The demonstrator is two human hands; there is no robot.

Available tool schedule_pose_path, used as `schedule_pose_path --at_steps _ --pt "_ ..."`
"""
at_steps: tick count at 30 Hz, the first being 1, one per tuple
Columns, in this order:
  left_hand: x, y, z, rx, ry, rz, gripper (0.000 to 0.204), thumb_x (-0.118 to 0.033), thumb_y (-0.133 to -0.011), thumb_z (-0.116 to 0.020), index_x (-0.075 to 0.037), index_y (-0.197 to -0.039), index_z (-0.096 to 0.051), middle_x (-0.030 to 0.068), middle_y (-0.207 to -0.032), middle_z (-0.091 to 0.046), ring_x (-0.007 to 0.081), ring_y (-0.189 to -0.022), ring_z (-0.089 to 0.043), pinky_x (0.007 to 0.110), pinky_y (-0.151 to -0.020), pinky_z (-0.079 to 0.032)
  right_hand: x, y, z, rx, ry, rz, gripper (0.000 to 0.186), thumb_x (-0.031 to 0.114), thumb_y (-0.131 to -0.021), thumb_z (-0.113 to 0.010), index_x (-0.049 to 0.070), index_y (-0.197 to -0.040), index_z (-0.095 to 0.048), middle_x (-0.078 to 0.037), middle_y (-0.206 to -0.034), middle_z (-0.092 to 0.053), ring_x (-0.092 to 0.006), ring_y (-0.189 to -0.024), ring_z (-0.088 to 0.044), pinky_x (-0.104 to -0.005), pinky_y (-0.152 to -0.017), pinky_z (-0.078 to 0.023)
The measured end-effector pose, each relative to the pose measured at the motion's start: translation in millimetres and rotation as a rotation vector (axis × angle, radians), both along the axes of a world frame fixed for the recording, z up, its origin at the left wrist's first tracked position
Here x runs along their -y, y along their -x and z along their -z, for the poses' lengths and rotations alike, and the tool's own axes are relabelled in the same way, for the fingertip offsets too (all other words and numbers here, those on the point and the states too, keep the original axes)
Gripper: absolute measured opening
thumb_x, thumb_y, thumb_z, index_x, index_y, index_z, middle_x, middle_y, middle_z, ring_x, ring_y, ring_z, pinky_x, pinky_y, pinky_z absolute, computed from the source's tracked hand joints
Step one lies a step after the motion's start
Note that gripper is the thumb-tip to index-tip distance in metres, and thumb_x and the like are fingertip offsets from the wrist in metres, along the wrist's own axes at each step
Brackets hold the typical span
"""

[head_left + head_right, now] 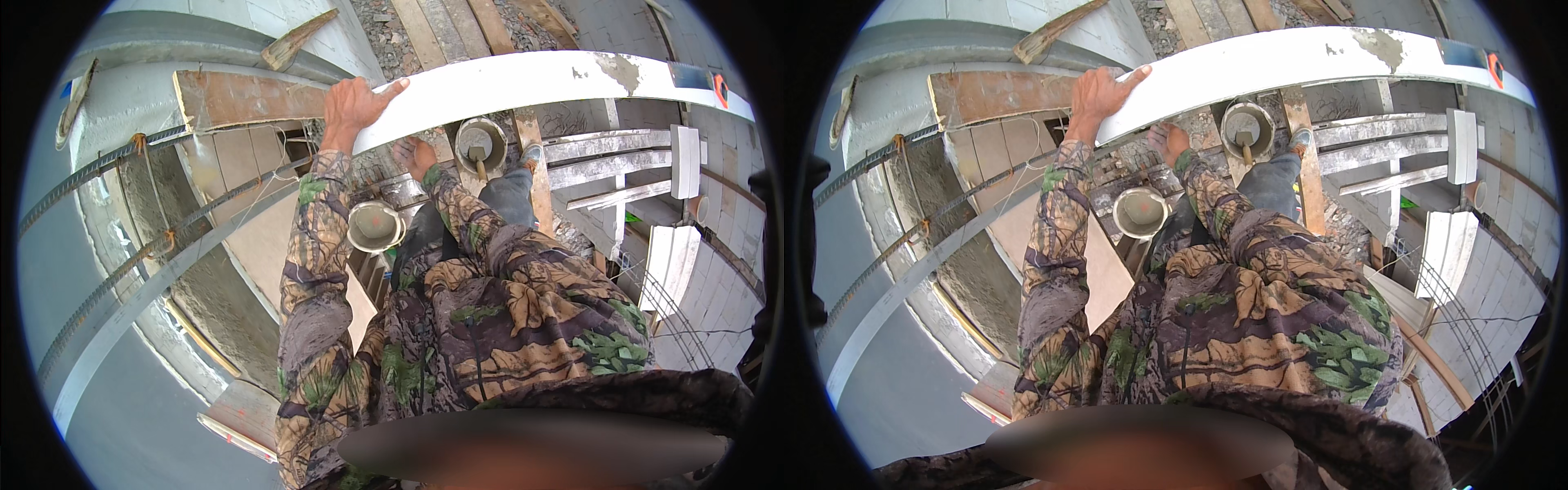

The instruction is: The person fits white foam molding blocks onto a curved concrete beam on a building under construction. They hold each foam piece, cut one with a knife, apply mortar from a bucket onto the pieces by hand, and press them into place along the beam, repeating for several pieces.

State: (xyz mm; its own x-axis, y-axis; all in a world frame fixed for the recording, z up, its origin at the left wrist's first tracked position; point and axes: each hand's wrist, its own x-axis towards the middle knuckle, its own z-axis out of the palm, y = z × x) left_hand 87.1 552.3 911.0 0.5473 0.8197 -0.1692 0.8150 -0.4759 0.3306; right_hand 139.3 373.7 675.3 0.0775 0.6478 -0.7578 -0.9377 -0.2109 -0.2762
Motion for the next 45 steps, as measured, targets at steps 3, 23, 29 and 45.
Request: schedule_pose_path --at_steps 3,23,29,45 --pt "0.1 -0.5 -1.4 -0.027 0.051 -0.009 0.102 -0.090 -0.077 -0.052 0.010 -0.062 -0.068 0.0247 -0.052 -0.059 0.0333 -0.050 -0.063 0.046 -0.047 -0.049 -2.3 2.3 -2.9 -0.034 0.046 0.055 0.051 0.024 -0.106 -0.047 -0.007 -0.143 -0.034 -0.022 -0.133 -0.050 -0.0338 -0.115 -0.059 -0.0472 -0.096 -0.055" --pt "-1.5 -0.9 -0.4 0.022 0.050 0.002 0.101 -0.091 -0.076 -0.051 0.008 -0.060 -0.067 0.0206 -0.048 -0.056 0.0285 -0.045 -0.059 0.044 -0.042 -0.044 -4.1 -4.1 -10.0 0.022 0.088 0.044 0.040 0.021 -0.106 -0.047 -0.004 -0.137 -0.045 -0.013 -0.110 -0.060 -0.0234 -0.092 -0.066 -0.0359 -0.080 -0.062" --pt "-0.9 -4.0 -4.0 -0.003 0.037 -0.003 0.103 -0.092 -0.075 -0.051 0.009 -0.061 -0.067 0.0230 -0.050 -0.058 0.0316 -0.047 -0.061 0.046 -0.044 -0.046 -6.8 -9.6 -11.4 0.000 0.088 0.030 0.034 0.022 -0.106 -0.048 -0.001 -0.130 -0.051 -0.010 -0.106 -0.060 -0.0233 -0.091 -0.066 -0.0340 -0.073 -0.062" --pt "2.9 -0.7 -2.5 -0.043 0.021 -0.038 0.105 -0.093 -0.075 -0.049 0.010 -0.072 -0.072 0.0269 -0.060 -0.064 0.0386 -0.061 -0.069 0.050 -0.057 -0.054 2.4 -22.7 5.8 0.130 0.077 -0.163 0.056 0.045 -0.100 -0.054 -0.002 -0.129 -0.057 -0.024 -0.118 -0.065 -0.0368 -0.106 -0.066 -0.0484 -0.089 -0.055"
